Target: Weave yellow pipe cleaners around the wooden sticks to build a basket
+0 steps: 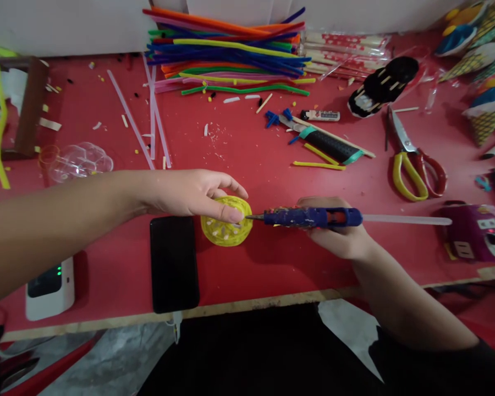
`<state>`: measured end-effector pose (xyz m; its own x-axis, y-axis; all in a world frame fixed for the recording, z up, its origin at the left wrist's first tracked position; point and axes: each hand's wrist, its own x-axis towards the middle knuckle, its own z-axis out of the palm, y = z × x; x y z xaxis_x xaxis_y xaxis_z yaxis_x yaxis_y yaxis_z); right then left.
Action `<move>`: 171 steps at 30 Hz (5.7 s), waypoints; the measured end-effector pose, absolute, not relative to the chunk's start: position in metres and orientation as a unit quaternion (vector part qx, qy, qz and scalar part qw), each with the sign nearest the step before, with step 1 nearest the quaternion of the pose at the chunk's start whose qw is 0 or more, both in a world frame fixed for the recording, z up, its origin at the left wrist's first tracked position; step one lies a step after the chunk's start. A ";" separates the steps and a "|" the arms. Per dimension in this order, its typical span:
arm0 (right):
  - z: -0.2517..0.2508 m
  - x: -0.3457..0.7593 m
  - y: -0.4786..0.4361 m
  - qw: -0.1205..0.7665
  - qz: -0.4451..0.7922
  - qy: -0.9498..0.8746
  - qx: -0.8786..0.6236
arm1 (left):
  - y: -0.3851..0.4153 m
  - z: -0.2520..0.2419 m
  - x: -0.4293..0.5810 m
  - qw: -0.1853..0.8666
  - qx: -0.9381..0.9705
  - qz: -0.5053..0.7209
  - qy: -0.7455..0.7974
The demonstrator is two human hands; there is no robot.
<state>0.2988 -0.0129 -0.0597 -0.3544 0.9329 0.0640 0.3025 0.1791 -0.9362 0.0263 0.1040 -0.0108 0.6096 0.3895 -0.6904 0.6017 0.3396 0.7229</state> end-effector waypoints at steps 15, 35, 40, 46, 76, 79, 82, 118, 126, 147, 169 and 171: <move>-0.059 0.297 -0.015 0.330 0.465 -0.670 -0.474 | 0.106 -0.005 0.028 0.667 0.602 -0.143 0.414; -0.059 0.294 -0.013 0.352 0.440 -0.692 -0.451 | 0.103 -0.010 0.031 0.685 0.600 -0.060 0.408; -0.056 0.299 -0.014 0.351 0.397 -0.714 -0.457 | 0.102 -0.007 0.033 0.684 0.584 -0.066 0.432; -0.056 0.337 -0.018 0.294 0.199 -0.774 -0.525 | 0.102 -0.012 0.023 0.697 0.606 -0.025 0.383; -0.043 0.368 0.008 0.265 -0.019 -0.749 -0.607 | 0.029 -0.048 0.020 0.523 0.593 0.478 0.382; -0.018 0.315 -0.001 0.356 0.048 -0.717 -0.598 | 0.024 -0.051 0.021 0.510 0.589 0.489 0.393; -0.009 0.266 -0.006 0.381 0.158 -0.739 -0.532 | 0.019 -0.054 0.021 0.496 0.593 0.492 0.401; -0.048 0.228 -0.020 0.471 0.288 -0.663 -0.505 | 0.004 -0.064 0.027 0.147 0.816 0.421 0.368; -0.048 0.224 -0.021 0.480 0.430 -0.554 -0.527 | 0.006 -0.064 0.025 0.171 0.817 0.411 0.366; -0.042 0.242 -0.015 0.475 0.328 -0.709 -0.406 | 0.012 -0.054 0.020 0.628 0.595 0.380 0.327; -0.033 0.257 -0.013 0.365 0.297 -0.824 -0.316 | 0.016 -0.037 0.022 0.734 0.574 0.251 0.262; -0.032 0.256 -0.014 0.363 0.293 -0.822 -0.326 | 0.014 -0.037 0.022 0.751 0.554 0.245 0.262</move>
